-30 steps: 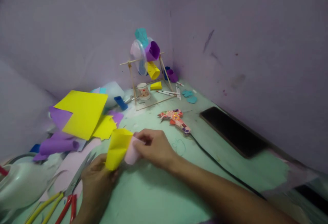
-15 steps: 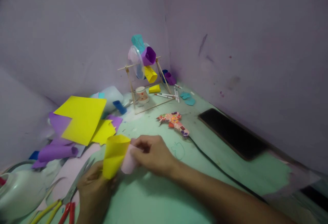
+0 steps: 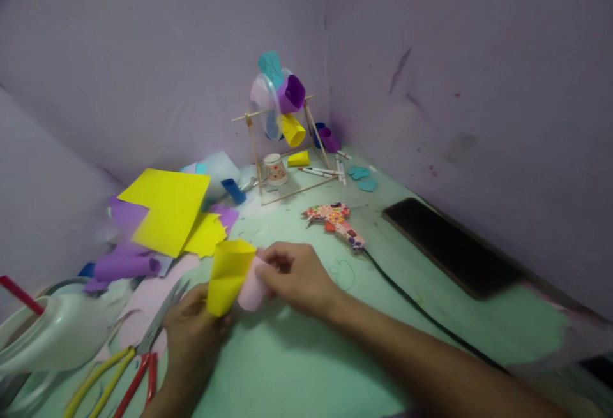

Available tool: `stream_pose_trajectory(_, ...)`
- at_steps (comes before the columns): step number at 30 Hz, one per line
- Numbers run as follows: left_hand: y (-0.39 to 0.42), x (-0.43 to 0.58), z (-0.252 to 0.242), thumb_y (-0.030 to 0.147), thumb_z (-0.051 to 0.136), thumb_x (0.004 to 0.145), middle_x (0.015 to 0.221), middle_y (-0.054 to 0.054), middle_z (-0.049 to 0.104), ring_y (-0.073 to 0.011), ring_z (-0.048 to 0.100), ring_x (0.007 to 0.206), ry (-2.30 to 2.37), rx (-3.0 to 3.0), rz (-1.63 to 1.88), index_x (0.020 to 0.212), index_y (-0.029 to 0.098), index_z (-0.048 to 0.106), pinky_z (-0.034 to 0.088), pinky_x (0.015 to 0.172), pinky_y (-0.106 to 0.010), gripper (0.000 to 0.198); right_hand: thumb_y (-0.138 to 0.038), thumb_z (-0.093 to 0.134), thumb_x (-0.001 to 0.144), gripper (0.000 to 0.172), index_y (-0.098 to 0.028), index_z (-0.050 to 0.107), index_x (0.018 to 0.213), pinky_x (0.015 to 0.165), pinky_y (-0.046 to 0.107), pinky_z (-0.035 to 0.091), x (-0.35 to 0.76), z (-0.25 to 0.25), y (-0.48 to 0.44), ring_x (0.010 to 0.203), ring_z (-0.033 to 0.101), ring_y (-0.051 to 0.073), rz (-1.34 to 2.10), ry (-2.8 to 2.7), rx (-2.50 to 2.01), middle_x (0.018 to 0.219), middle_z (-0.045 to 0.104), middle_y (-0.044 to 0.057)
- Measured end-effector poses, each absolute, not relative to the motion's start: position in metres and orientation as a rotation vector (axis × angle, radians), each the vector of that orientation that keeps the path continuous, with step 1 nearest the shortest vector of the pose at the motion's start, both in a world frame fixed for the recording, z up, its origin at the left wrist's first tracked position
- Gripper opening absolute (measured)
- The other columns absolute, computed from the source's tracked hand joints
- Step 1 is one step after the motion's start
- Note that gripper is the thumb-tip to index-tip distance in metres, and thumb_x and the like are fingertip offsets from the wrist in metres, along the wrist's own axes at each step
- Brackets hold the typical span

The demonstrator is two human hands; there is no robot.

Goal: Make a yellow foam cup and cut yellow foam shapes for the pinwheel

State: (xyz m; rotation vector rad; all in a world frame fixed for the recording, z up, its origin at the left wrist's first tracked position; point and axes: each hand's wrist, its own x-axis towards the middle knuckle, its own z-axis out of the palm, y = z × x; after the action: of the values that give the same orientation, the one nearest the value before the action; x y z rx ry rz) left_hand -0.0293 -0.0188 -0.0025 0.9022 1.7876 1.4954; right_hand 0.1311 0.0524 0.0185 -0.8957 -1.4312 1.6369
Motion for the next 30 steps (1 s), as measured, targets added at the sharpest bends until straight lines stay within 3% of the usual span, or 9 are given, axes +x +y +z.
stream_pose_trajectory(8, -0.017, -0.031, -0.008, 0.021, 0.062, 0.058, 0.035, 0.007, 0.049, -0.0071, 0.038, 0.029, 1.787, 0.87, 1.476, 0.059, 0.018, 0.058, 0.028, 0.029, -0.016, 0.005, -0.03, 0.061, 0.07, 0.016, -0.015, 0.062, 0.074, 0.046, 0.021, 0.049, 0.131, 0.018, 0.052, 0.049, 0.057, 0.01, 1.665, -1.453, -0.912, 0.065, 0.064, 0.0)
stream_pose_trajectory(15, -0.025, -0.034, -0.003, 0.018, 0.065, 0.055, 0.038, 0.007, 0.05, -0.0064, 0.039, 0.032, 1.789, 0.887, 1.49, 0.061, 0.019, 0.063, 0.028, 0.032, -0.015, 0.007, -0.026, 0.058, 0.074, 0.018, -0.014, 0.07, 0.08, 0.05, 0.024, 0.044, 0.149, 0.011, 0.081, 0.058, 0.06, 0.015, 1.206, -1.757, -1.213, 0.07, 0.068, 0.004)
stream_pose_trajectory(22, -0.031, -0.034, 0.009, 0.018, 0.061, 0.051, 0.041, 0.004, 0.051, -0.0086, 0.04, 0.033, 1.797, 0.979, 1.322, 0.05, 0.019, 0.063, 0.031, 0.032, -0.019, 0.002, -0.021, 0.063, 0.07, 0.024, -0.016, 0.074, 0.091, 0.073, 0.038, 0.044, 0.164, 0.012, 0.09, 0.081, 0.063, 0.028, 0.845, -1.863, -1.396, 0.092, 0.071, 0.012)
stream_pose_trajectory(25, -0.031, -0.031, 0.007, 0.022, 0.06, 0.054, 0.041, 0.003, 0.05, -0.0082, 0.037, 0.032, 1.827, 0.978, 1.289, 0.049, 0.019, 0.061, 0.028, 0.033, -0.02, 0.006, -0.022, 0.06, 0.075, 0.028, -0.017, 0.071, 0.101, 0.079, 0.036, 0.045, 0.165, 0.02, 0.084, 0.089, 0.062, 0.025, 0.758, -1.796, -1.352, 0.108, 0.067, 0.011)
stream_pose_trajectory(27, -0.031, -0.029, 0.005, 0.026, 0.062, 0.055, 0.037, 0.004, 0.047, -0.0074, 0.034, 0.031, 1.822, 0.946, 1.287, 0.05, 0.019, 0.061, 0.025, 0.033, -0.019, 0.009, -0.029, 0.062, 0.076, 0.03, -0.018, 0.069, 0.103, 0.07, 0.031, 0.048, 0.164, 0.026, 0.079, 0.076, 0.063, 0.019, 0.933, -1.737, -1.237, 0.106, 0.068, 0.009)
stream_pose_trajectory(30, -0.03, -0.026, 0.003, 0.029, 0.068, 0.052, 0.033, 0.006, 0.042, -0.0059, 0.032, 0.031, 1.797, 0.879, 1.281, 0.05, 0.018, 0.061, 0.022, 0.034, -0.017, 0.013, -0.036, 0.076, 0.061, 0.045, -0.018, 0.07, 0.102, 0.055, 0.024, 0.047, 0.159, 0.031, 0.068, 0.063, 0.06, 0.014, 1.486, -1.705, -0.993, 0.093, 0.07, 0.006)
